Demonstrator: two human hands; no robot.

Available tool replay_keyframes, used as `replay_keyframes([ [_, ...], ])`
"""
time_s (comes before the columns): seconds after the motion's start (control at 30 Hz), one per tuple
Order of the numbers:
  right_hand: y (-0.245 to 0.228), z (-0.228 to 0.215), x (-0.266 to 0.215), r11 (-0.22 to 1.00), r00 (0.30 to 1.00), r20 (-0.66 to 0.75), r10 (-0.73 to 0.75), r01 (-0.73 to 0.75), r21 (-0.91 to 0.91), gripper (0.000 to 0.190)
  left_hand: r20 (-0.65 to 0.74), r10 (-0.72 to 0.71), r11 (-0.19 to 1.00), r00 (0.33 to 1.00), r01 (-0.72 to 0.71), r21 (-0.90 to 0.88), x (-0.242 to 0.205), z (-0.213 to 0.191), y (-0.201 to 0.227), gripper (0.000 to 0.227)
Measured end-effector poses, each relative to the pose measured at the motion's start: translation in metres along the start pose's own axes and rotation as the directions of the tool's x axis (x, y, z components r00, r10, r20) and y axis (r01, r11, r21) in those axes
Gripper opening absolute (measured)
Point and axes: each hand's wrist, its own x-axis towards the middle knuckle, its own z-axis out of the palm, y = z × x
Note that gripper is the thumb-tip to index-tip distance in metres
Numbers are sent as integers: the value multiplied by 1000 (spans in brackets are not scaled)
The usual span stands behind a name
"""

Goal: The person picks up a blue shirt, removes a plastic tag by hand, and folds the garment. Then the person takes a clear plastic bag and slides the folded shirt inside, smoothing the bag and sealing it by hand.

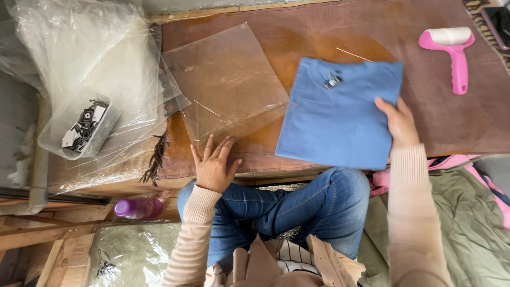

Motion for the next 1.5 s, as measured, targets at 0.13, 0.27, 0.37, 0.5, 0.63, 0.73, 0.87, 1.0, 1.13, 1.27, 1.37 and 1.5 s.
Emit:
replay_keyframes([
  [0.13,43,-14,-119,978,978,-181,104,-67,199,69,-254,35,994,967,-61,-94,-12,-23,35,62],
  [0.27,139,-12,-183,782,931,-156,331,-177,598,41,19,-166,393,986,84,-916,-75,23,106,35],
  [0.37,147,9,-228,661,889,-86,450,-267,702,17,624,36,-297,780,605,-739,-98,63,143,51],
  [0.5,115,9,-249,587,925,99,366,-312,747,37,725,188,-634,662,646,-426,-77,69,165,44],
  [0.63,154,-25,-249,688,919,87,385,-349,636,29,765,84,-651,638,617,-443,-70,106,171,23],
  [0.73,164,-40,-256,706,935,117,334,-331,626,13,821,16,-757,570,544,-363,-62,88,180,36],
  [0.87,189,-56,-245,684,931,206,300,-360,635,26,818,197,-618,540,716,-323,-55,58,179,41],
  [1.0,220,-77,-195,683,954,122,274,-282,674,27,770,141,-673,622,630,-387,-62,83,180,37],
  [1.13,251,-113,-127,742,967,14,254,-204,639,27,769,177,-690,614,634,-347,-57,60,183,37],
  [1.27,238,-124,-89,919,984,137,114,-157,361,37,787,164,-671,595,652,-353,-57,62,183,38],
  [1.37,217,-120,-73,939,972,217,89,-155,307,35,784,157,-669,600,649,-363,-62,85,178,37],
  [1.5,191,-122,-78,934,952,220,213,-264,242,35,782,148,-657,606,651,-380,-54,64,177,36],
])
